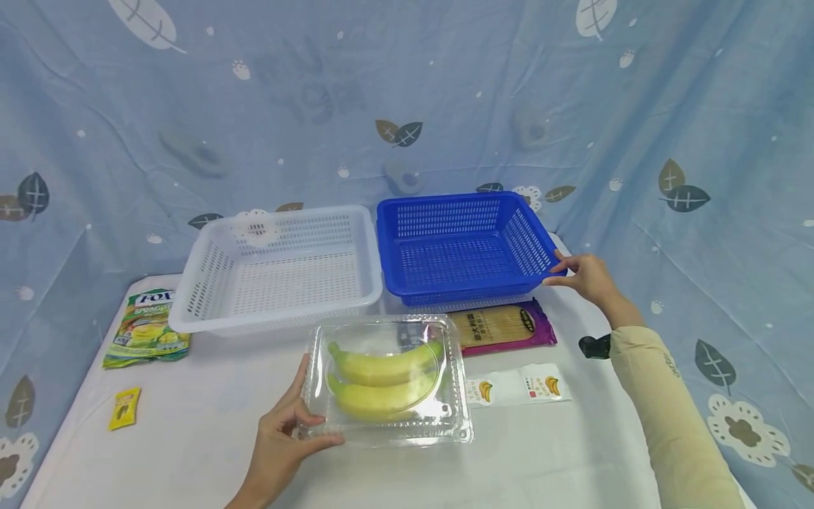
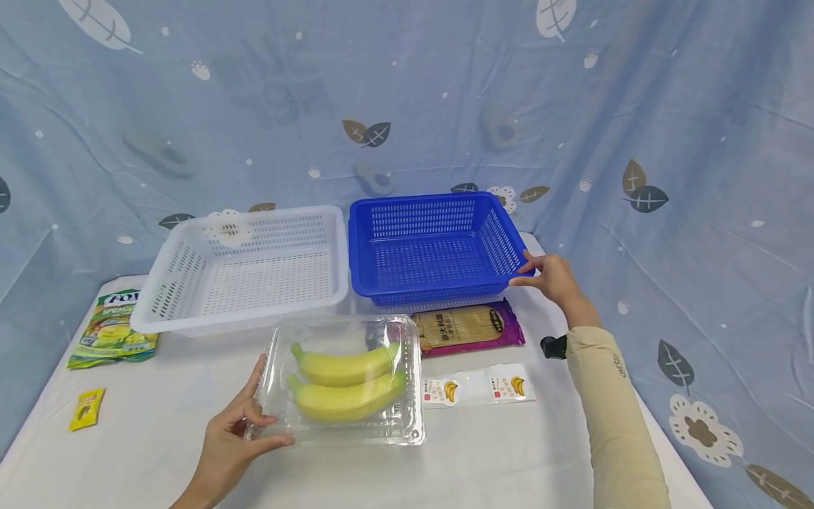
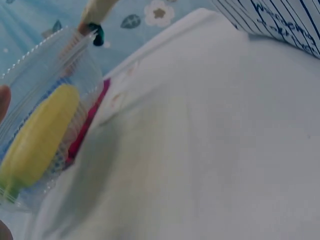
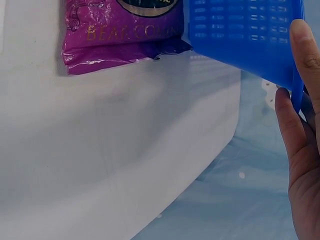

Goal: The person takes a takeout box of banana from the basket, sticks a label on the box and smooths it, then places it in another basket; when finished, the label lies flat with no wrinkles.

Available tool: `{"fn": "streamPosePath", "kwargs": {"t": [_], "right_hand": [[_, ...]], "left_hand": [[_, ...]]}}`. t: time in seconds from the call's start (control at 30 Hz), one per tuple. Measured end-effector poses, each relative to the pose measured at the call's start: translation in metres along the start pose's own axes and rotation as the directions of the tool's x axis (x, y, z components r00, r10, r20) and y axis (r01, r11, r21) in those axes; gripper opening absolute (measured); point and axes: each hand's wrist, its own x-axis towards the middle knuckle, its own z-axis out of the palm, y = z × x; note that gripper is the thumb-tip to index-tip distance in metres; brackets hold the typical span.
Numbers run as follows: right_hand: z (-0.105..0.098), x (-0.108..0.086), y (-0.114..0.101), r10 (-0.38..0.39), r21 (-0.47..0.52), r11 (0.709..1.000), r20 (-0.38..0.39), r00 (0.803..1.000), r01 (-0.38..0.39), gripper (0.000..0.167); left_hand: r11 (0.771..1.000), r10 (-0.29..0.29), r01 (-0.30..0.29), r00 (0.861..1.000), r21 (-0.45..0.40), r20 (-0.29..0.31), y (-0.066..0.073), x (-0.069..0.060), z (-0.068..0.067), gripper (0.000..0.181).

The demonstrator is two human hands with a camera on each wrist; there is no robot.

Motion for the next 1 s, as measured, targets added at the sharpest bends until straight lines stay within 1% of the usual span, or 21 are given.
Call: {"fn": "streamPosePath", "kwargs": {"t": [0.17, 0.33, 0.4, 0.5, 0.57, 0.63, 0.7, 0.9, 1.0], "right_hand": [[-0.001, 0.001, 0.0, 0.009, -0.003, 1.0, 0.0, 1.0, -0.009, 0.034], [-0.001, 0.001, -0.001, 0.027, -0.007, 1.0, 0.005, 1.0, -0.027, 0.035], [-0.001, 0.0, -0.001, 0.033, -0.011, 0.999, 0.006, 0.999, -0.033, 0.036], [-0.001, -0.001, -0.003, 0.036, -0.018, 0.999, 0.002, 0.999, -0.036, 0.036], [0.0, -0.002, -0.004, 0.033, -0.019, 0.999, -0.001, 0.999, -0.033, 0.036], [0.001, -0.002, -0.004, 0.03, -0.014, 0.999, -0.001, 1.0, -0.03, 0.035], [0.001, -0.003, -0.004, 0.03, -0.007, 1.0, -0.001, 1.0, -0.03, 0.036], [0.001, -0.003, -0.004, 0.03, 0.011, 1.0, -0.004, 1.0, -0.03, 0.034], [0.0, -0.002, -0.002, 0.011, 0.002, 1.0, -0.013, 1.0, -0.011, 0.033]], "left_hand": [[0.999, 0.019, -0.02, 1.0, 0.038, 0.022, -0.01, -0.004, -0.012, 0.038], [0.999, 0.025, -0.025, 1.0, 0.034, -0.001, -0.015, -0.008, -0.022, 0.039], [0.999, 0.009, -0.009, 1.0, 0.033, -0.017, -0.015, -0.009, -0.026, 0.039], [0.998, -0.046, 0.048, 0.998, 0.044, -0.044, -0.015, -0.011, -0.033, 0.039], [0.994, -0.078, 0.083, 0.995, 0.072, -0.066, -0.015, -0.013, -0.037, 0.039], [0.99, -0.098, 0.105, 0.992, 0.097, -0.082, -0.014, -0.014, -0.042, 0.038], [0.988, -0.097, 0.107, 0.991, 0.111, -0.092, -0.014, -0.016, -0.047, 0.038], [0.987, -0.07, 0.085, 0.991, 0.138, -0.111, -0.018, -0.018, -0.062, 0.037], [0.978, -0.072, 0.095, 0.989, 0.186, -0.129, -0.02, -0.019, -0.067, 0.036]]}}
